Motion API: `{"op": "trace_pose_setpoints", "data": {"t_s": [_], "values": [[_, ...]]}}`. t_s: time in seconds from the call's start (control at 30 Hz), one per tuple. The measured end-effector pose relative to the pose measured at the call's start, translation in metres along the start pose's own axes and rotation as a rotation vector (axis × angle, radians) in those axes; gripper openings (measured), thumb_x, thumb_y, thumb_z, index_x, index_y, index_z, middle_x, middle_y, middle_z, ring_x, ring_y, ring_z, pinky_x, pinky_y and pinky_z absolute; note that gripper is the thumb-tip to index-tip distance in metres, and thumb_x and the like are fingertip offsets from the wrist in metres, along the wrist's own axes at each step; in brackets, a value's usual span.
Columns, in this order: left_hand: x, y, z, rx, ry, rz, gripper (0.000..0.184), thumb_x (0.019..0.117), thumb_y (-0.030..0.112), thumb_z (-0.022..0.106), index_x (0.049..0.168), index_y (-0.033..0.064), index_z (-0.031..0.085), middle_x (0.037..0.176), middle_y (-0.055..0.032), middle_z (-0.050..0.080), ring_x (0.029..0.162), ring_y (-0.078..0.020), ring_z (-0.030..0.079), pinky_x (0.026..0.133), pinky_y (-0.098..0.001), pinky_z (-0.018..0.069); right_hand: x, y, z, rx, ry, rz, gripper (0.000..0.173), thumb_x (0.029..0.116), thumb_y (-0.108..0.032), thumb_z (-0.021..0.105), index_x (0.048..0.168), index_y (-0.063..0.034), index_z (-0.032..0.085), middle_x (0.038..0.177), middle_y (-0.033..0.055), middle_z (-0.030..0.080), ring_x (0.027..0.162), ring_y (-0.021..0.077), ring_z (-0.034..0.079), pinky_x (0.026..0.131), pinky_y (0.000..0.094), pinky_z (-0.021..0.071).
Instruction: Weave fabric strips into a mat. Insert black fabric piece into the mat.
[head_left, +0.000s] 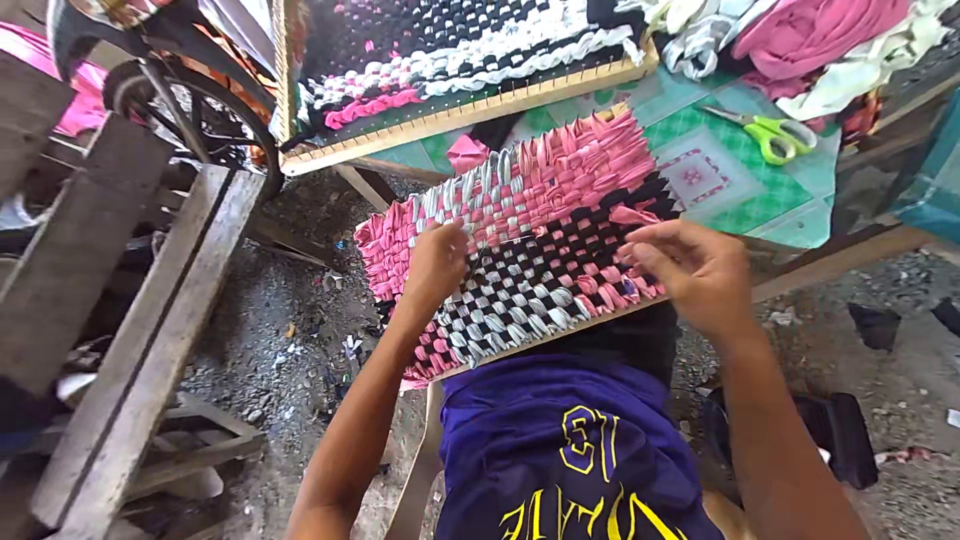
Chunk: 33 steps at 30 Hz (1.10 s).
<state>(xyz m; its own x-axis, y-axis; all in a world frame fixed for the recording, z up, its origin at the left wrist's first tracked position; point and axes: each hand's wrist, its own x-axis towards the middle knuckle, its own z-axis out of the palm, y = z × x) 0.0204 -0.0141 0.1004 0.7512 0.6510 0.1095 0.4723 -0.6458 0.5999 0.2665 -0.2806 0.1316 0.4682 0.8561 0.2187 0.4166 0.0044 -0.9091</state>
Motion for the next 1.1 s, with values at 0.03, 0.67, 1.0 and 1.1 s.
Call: {"op": "trace_pose_setpoints", "data": {"t_s": [0.03, 0.67, 1.0, 1.1], "values": [[-0.006, -0.010, -0.004, 0.001, 0.011, -0.015, 0.018, 0.0929, 0.010, 0.066, 0.107, 0.0009, 0.073, 0.103, -0.0164, 0.070, 0.095, -0.0285, 0.069, 0.085, -0.0490, 0.0584, 0.004, -0.002, 0.011, -0.047, -0.050, 0.006, 0.021, 0.1027, -0.019, 0.062, 0.119, -0.0070, 0.068, 0.107, 0.0061, 0.074, 0.088, 0.0146, 0.073, 0.078, 0.0344, 0.0640], [-0.028, 0.008, -0.001, 0.227, -0.215, -0.134, 0.020, 0.0904, 0.025, 0.075, 0.093, 0.0050, 0.077, 0.093, -0.0143, 0.073, 0.091, -0.0324, 0.071, 0.083, -0.0584, 0.0566, 0.098, 0.012, 0.176, -0.652, -0.522, -0.532, 0.012, 0.0949, -0.011, 0.066, 0.100, -0.0141, 0.076, 0.122, 0.0126, 0.061, 0.122, 0.0368, 0.051, 0.100, 0.0514, 0.0467], [-0.042, 0.007, 0.008, -0.001, 0.038, 0.040, 0.010, 0.0933, 0.018, 0.073, 0.093, 0.0117, 0.081, 0.092, -0.0061, 0.073, 0.086, -0.0179, 0.071, 0.080, -0.0419, 0.0598, 0.088, 0.011, 0.159, -0.289, -0.416, -0.507, 0.012, 0.1013, -0.008, 0.056, 0.103, -0.0056, 0.068, 0.102, 0.0081, 0.068, 0.114, 0.0276, 0.059, 0.103, 0.0466, 0.0462], [-0.050, 0.008, 0.001, -0.276, 0.056, -0.023, 0.010, 0.0925, 0.022, 0.077, 0.089, 0.0135, 0.080, 0.106, -0.0021, 0.073, 0.095, -0.0137, 0.069, 0.080, -0.0364, 0.0576, 0.081, 0.008, 0.153, -0.041, -0.399, -0.379, 0.011, 0.1003, -0.006, 0.057, 0.104, -0.0012, 0.067, 0.096, 0.0099, 0.069, 0.088, 0.0172, 0.067, 0.084, 0.0346, 0.0578]]}}
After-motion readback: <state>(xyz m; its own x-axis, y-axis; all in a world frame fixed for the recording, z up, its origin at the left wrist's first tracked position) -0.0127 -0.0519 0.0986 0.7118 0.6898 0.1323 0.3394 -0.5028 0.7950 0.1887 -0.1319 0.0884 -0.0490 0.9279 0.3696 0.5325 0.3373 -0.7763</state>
